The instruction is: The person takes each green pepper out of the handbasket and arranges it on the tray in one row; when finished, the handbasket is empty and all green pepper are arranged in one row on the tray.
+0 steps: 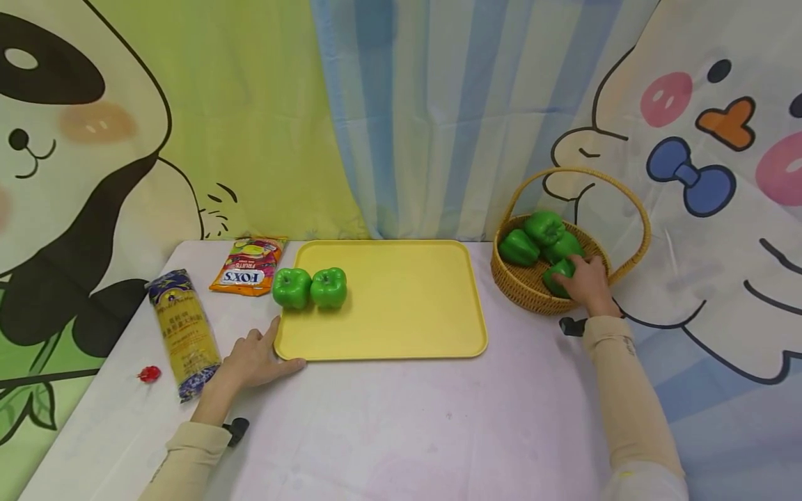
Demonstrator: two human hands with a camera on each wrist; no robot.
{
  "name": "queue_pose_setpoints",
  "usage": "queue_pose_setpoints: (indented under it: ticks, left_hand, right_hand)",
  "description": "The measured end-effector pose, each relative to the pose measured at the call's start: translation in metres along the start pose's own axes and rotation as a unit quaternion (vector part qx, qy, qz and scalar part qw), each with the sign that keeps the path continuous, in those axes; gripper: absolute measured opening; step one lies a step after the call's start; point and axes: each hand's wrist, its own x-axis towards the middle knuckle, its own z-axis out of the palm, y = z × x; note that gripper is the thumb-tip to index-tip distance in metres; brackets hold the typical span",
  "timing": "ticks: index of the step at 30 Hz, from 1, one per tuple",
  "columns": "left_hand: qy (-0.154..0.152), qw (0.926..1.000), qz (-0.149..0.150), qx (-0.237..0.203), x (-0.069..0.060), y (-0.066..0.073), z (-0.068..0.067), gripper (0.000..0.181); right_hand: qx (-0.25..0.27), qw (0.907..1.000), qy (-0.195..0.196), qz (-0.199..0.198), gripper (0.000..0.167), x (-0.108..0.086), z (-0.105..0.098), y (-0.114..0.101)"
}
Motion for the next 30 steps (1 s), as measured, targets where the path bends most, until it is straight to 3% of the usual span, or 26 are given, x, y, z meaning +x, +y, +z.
queue_pose_setpoints:
  ticks: [18, 30]
  left_hand:
    - [0.002, 1.0, 0.004, -0.002, -0.002, 0.0, -0.002, 0.122]
    - [-0.002, 1.0, 0.004, 0.0, -0.002, 0.002, -0.003, 0.122]
  right_hand:
    - [0.003, 0.9996, 0.007, -0.029, 0.075, -0.003, -0.003, -0.005]
    - [0.043, 0.9939, 0.081, -0.06, 0.076, -0.012, -0.008, -0.027]
